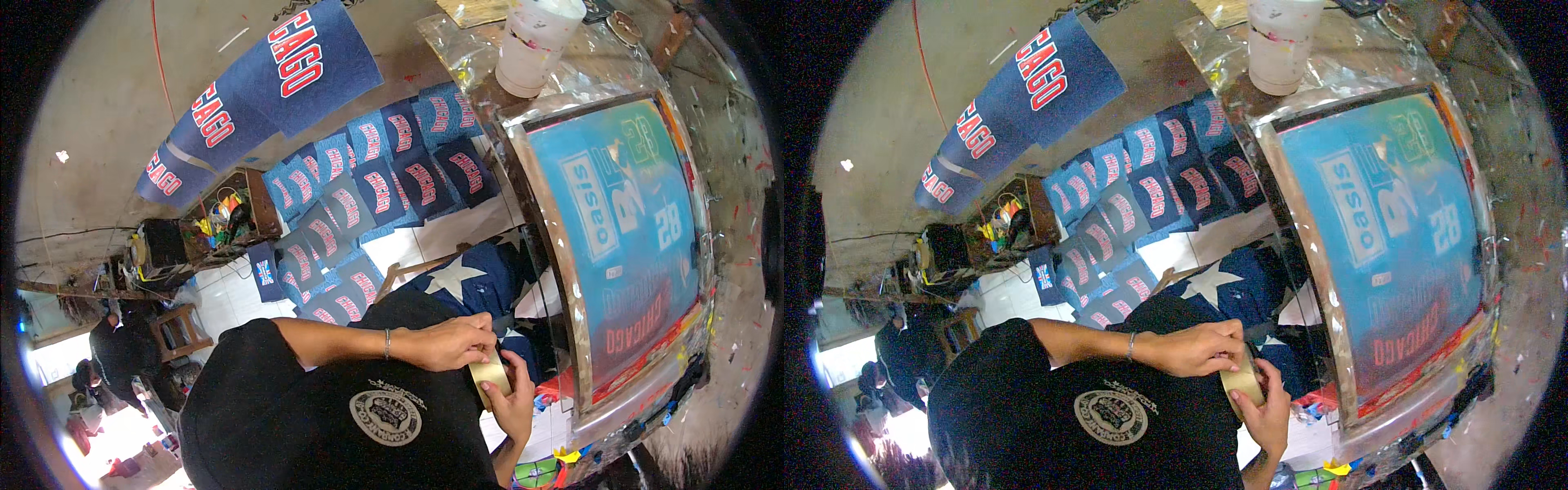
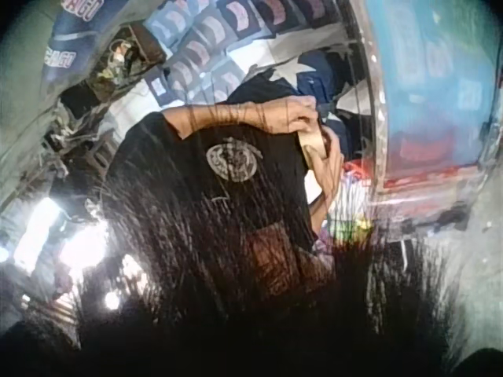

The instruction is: The person applies adhesive tape to the edges of a screen printing frame and smooths it down by hand.

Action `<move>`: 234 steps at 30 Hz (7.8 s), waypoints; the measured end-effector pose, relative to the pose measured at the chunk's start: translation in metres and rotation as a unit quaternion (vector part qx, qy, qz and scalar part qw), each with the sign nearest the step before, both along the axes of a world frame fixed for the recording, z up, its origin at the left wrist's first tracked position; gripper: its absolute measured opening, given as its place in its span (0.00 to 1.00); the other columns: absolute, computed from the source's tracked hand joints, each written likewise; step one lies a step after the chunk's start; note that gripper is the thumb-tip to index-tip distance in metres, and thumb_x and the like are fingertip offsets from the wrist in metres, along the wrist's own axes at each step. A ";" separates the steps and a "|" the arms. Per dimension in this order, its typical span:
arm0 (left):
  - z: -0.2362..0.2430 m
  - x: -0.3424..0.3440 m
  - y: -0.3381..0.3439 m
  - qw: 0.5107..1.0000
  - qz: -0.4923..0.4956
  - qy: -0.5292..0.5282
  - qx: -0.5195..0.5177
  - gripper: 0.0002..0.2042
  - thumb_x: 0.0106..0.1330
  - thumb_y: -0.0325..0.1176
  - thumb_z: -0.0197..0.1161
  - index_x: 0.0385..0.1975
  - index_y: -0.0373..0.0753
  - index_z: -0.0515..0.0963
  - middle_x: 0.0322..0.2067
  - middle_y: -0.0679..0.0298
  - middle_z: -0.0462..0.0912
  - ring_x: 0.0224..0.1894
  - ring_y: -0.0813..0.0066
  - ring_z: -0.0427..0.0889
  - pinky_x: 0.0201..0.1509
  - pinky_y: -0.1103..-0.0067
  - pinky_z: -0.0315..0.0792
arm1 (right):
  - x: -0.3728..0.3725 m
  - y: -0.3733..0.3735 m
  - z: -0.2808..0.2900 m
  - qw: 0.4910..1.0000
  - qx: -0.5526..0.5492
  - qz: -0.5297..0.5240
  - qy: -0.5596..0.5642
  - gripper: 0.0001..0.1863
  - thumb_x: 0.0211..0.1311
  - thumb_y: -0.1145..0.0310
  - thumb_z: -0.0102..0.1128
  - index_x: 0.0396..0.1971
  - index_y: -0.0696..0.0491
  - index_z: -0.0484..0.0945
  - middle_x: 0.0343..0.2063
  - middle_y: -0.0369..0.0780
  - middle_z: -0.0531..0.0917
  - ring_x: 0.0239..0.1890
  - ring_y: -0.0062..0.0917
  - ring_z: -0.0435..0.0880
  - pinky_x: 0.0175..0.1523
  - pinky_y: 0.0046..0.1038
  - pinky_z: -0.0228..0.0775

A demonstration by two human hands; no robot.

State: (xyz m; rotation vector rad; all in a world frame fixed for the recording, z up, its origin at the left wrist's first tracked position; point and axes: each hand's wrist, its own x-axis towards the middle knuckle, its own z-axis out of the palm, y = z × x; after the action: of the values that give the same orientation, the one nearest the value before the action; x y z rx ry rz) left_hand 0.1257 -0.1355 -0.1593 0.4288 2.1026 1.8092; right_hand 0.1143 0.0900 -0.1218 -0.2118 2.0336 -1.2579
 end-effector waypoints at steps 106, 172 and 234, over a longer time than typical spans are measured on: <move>-0.077 0.009 -0.005 0.981 0.184 0.058 -0.005 0.10 0.66 0.37 0.62 0.28 0.39 0.74 0.19 0.57 0.75 0.23 0.54 0.77 0.30 0.63 0.71 | -0.036 -0.048 0.017 0.989 0.117 -0.032 -0.083 0.38 0.53 0.70 0.67 0.64 0.59 0.63 0.49 0.45 0.78 0.43 0.24 0.78 0.48 0.24 0.71; -0.079 0.022 -0.032 0.935 0.348 -0.066 -0.005 0.12 0.68 0.45 0.59 0.30 0.44 0.79 0.21 0.56 0.80 0.25 0.55 0.81 0.29 0.62 0.72 | -0.082 -0.098 0.000 0.981 0.127 0.144 -0.010 0.27 0.56 0.69 0.64 0.55 0.63 0.71 0.51 0.49 0.78 0.54 0.35 0.76 0.63 0.33 0.62; -0.081 0.017 -0.035 0.934 0.346 -0.090 -0.003 0.13 0.67 0.47 0.59 0.30 0.45 0.81 0.22 0.56 0.82 0.26 0.53 0.82 0.32 0.61 0.73 | -0.088 -0.104 -0.003 0.980 0.143 0.139 0.004 0.28 0.56 0.69 0.63 0.56 0.64 0.72 0.51 0.49 0.78 0.54 0.34 0.76 0.63 0.33 0.62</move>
State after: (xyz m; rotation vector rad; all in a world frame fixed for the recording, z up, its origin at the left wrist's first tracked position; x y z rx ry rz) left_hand 0.1431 -0.1708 -0.2405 -0.5411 2.2852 2.0773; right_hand 0.0265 -0.0142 -0.1243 -0.3507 2.0782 -0.7862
